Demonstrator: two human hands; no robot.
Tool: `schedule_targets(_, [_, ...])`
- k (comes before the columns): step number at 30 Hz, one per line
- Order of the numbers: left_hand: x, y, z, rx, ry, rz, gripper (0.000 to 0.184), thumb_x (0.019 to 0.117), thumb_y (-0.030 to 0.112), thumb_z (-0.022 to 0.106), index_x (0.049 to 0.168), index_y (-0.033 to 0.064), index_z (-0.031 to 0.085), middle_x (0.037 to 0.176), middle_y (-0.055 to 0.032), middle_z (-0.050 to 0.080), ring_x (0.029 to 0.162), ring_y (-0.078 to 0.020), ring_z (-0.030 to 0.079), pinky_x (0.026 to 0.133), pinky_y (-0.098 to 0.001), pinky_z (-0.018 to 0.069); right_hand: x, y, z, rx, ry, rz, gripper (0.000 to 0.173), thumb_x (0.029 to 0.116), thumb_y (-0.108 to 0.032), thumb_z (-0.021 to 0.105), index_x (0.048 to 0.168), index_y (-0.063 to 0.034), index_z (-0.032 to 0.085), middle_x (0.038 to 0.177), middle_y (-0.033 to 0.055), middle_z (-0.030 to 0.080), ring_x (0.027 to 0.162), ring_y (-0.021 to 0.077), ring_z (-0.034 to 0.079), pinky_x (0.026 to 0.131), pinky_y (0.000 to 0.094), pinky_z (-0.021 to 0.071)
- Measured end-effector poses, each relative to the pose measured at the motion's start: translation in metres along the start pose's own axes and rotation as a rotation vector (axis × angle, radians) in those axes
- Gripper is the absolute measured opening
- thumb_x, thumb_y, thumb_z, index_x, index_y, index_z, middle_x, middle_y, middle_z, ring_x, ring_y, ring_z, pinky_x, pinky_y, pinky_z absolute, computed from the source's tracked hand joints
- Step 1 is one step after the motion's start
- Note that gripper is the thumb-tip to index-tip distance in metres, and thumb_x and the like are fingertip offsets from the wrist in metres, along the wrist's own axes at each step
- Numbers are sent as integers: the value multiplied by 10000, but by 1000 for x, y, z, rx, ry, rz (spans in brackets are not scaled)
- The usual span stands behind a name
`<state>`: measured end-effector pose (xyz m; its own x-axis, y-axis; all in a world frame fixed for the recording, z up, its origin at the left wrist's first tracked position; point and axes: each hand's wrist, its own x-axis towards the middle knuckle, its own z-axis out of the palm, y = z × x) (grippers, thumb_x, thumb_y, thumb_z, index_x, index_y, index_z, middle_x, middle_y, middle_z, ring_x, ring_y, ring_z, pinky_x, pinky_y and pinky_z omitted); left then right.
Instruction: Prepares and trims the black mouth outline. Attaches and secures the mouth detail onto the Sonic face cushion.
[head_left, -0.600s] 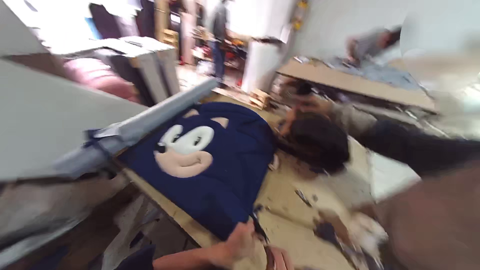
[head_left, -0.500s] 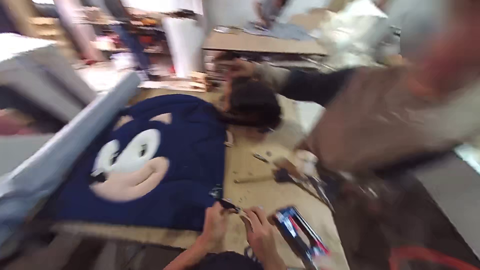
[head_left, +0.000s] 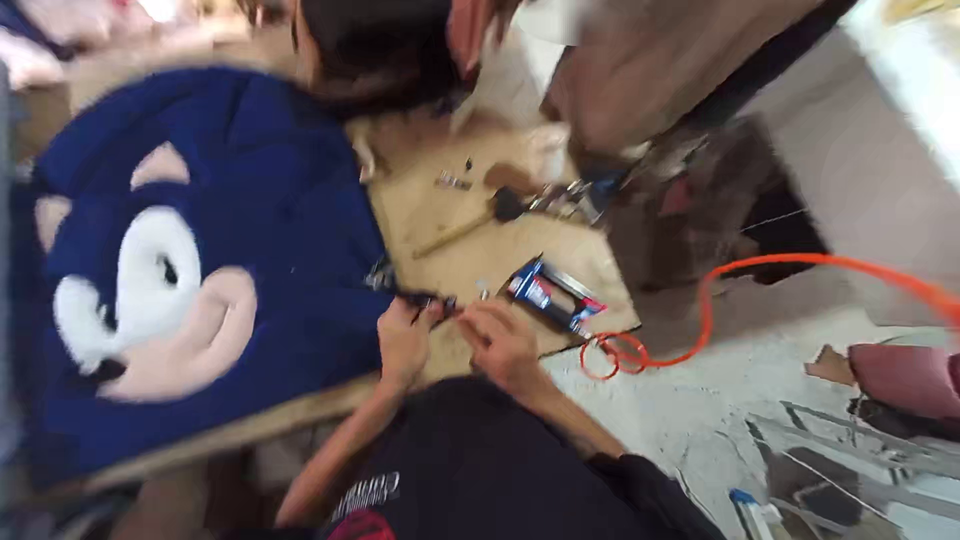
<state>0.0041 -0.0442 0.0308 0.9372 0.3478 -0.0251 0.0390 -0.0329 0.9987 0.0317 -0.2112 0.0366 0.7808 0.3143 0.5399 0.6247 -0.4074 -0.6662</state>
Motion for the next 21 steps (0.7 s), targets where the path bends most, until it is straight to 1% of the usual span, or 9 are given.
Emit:
schedule_targets(2, [1,3,1,-201,-27,22,303,961,105,711,1171,-77,589,1011,-166,762,909,-297,769,841,-477,661,1,-6,-5,24,4,-1,123,942,-100,745,1030,-18,765,1038,137,732,988,180,711,884,301,604])
schedule_targets(6, [1,16,5,-364,-47,109,316,929,138,755,1135,-38,593,1013,-178,762,905,-308,768,839,-478,655,8,-11,-13,56,63,-45,130,925,-77,766,1045,-28,775,1032,134,736,975,184,712,860,311,610])
schedule_targets(8, [-3,17,6,-373,-53,157,290,925,124,758,1124,-21,604,1007,-176,764,907,-298,766,835,-467,650,8,-14,-17,64,79,-76,122,924,-66,763,1041,-32,776,1021,134,741,968,190,714,853,320,609])
schedule_targets(10, [-4,17,3,-346,-55,263,229,921,121,760,1080,26,625,1014,-165,773,942,-290,769,838,-436,644,9,-14,-17,79,85,-116,108,926,-56,755,1031,-33,768,1025,141,739,973,198,710,858,326,604])
schedule_targets(12, [-6,18,3,-373,-73,378,158,909,49,760,1029,46,656,1023,-188,766,982,-348,762,870,-482,647,7,-15,-18,100,107,-152,94,916,-46,760,1008,-29,759,1025,145,741,981,212,714,868,342,607])
schedule_targets(14, [-9,20,3,-386,-89,455,143,904,-19,740,1009,56,678,1039,-196,767,994,-358,759,880,-492,645,5,-17,-19,121,146,-178,99,899,-38,773,992,-33,741,1001,130,740,974,215,721,865,355,618])
schedule_targets(16, [-11,22,3,-367,-93,510,167,912,-53,713,1023,68,688,1061,-181,770,1013,-339,758,887,-481,645,5,-19,-22,115,151,-209,145,906,-42,768,1044,-55,723,1019,111,722,985,201,710,869,344,613])
schedule_targets(18, [-14,22,2,-339,-105,549,178,927,-78,677,1030,67,697,1082,-168,769,1033,-318,756,887,-468,645,4,-20,-24,83,97,-242,220,925,-50,750,1140,-90,729,1092,114,703,1036,209,685,907,360,592])
schedule_targets(21, [-16,22,2,-317,-147,569,174,959,-57,648,1059,75,700,1116,-138,768,1063,-281,749,891,-430,642,1,-18,-25,50,59,-292,217,924,-33,738,1136,-76,734,1100,140,690,1051,247,673,919,402,582])
